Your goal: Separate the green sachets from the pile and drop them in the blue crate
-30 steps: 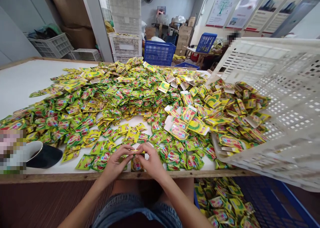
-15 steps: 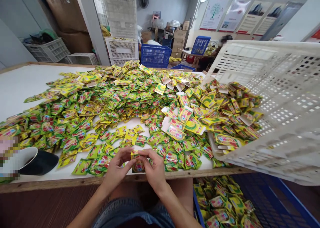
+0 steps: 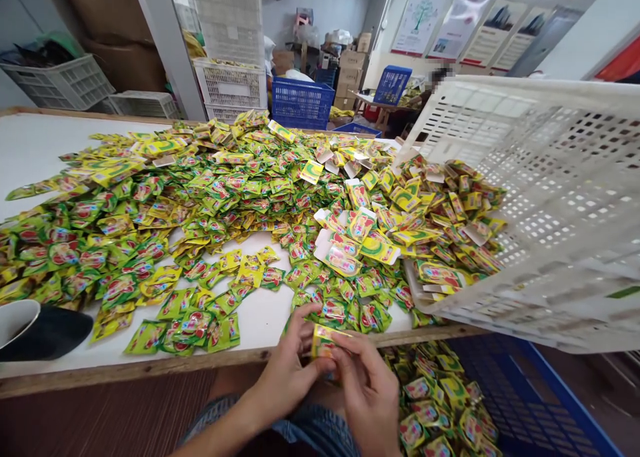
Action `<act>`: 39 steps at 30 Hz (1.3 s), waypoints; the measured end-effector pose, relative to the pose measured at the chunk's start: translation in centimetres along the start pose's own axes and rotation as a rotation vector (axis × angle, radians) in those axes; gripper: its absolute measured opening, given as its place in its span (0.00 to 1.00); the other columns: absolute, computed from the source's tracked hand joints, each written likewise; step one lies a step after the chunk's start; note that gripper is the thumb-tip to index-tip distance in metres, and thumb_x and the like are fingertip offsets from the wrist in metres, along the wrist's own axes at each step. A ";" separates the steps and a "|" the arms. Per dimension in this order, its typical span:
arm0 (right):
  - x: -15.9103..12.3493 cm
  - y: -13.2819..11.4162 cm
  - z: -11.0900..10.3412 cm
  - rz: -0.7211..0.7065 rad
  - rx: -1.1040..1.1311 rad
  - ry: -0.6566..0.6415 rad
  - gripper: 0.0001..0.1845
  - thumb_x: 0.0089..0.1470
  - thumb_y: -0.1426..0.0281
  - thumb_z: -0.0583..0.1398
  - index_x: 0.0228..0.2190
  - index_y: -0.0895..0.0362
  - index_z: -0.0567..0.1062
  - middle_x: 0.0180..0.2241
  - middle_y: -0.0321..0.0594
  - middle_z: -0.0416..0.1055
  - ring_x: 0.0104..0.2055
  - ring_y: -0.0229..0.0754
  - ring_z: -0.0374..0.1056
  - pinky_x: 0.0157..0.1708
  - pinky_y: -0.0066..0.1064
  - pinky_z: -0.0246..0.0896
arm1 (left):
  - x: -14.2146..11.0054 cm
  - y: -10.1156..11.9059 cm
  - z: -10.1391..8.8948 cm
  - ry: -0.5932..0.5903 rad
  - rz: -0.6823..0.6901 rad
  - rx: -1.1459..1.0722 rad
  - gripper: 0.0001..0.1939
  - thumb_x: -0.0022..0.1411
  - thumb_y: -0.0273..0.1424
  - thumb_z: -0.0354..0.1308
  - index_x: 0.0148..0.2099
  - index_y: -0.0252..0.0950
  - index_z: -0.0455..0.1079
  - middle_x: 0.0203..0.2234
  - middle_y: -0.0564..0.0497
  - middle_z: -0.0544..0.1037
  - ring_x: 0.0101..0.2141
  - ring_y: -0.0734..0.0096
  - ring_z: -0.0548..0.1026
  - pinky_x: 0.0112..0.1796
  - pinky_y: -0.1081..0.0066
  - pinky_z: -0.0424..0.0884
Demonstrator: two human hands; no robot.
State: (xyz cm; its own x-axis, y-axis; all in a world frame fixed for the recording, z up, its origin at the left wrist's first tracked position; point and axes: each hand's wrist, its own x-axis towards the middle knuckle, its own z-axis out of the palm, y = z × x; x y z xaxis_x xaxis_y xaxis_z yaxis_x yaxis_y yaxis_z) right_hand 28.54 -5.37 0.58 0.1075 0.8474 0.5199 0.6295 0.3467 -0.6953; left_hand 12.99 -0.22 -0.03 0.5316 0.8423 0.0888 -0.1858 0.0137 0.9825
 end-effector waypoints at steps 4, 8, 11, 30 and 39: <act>-0.1 6.0 -8.7 -0.038 -0.580 -0.199 0.15 0.60 0.59 0.51 0.34 0.54 0.72 0.29 0.32 0.66 0.26 0.30 0.63 0.22 0.19 0.56 | -0.4 -1.0 -1.9 0.040 0.006 0.127 0.39 0.56 0.36 0.60 0.62 0.46 0.40 0.53 0.47 0.57 0.52 0.73 0.63 0.54 0.70 0.59; 3.4 10.0 -8.5 -0.032 -0.690 -0.223 0.22 0.57 0.50 0.51 0.40 0.53 0.71 0.40 0.34 0.65 0.39 0.39 0.63 0.37 0.31 0.57 | -0.8 -1.5 -3.1 0.109 -0.074 0.169 0.26 0.60 0.35 0.56 0.57 0.39 0.52 0.49 0.48 0.63 0.46 0.76 0.67 0.49 0.72 0.65; 7.7 10.9 -1.7 -0.092 -0.501 -0.138 0.27 0.57 0.53 0.54 0.50 0.60 0.63 0.48 0.39 0.59 0.50 0.39 0.55 0.50 0.30 0.50 | -1.0 -1.1 -2.9 0.058 -0.057 0.162 0.21 0.60 0.34 0.55 0.54 0.36 0.57 0.44 0.49 0.67 0.43 0.77 0.68 0.48 0.74 0.65; 10.8 0.3 14.2 -0.073 0.083 -0.349 0.11 0.59 0.67 0.56 0.43 0.58 0.71 0.41 0.37 0.61 0.44 0.32 0.57 0.46 0.24 0.52 | -3.1 -1.7 -11.1 0.671 -0.044 -0.398 0.32 0.52 0.33 0.63 0.56 0.26 0.58 0.48 0.37 0.67 0.47 0.60 0.68 0.49 0.63 0.65; 13.8 2.1 20.9 -0.020 -0.259 -0.704 0.29 0.42 0.69 0.68 0.47 0.59 0.67 0.45 0.39 0.60 0.49 0.44 0.51 0.48 0.37 0.44 | -4.5 -1.1 -11.6 0.777 -0.069 -0.513 0.47 0.43 0.28 0.68 0.63 0.28 0.50 0.42 0.40 0.71 0.44 0.60 0.70 0.45 0.65 0.67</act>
State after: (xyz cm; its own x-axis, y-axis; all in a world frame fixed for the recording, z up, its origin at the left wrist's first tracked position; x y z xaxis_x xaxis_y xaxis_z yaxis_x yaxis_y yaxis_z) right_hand 15.27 15.49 -4.08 -0.3687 0.9291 0.0300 0.7967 0.3325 -0.5047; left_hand 1.16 2.21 -3.40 -0.1125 0.9523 -0.2835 -0.6151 0.1574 0.7726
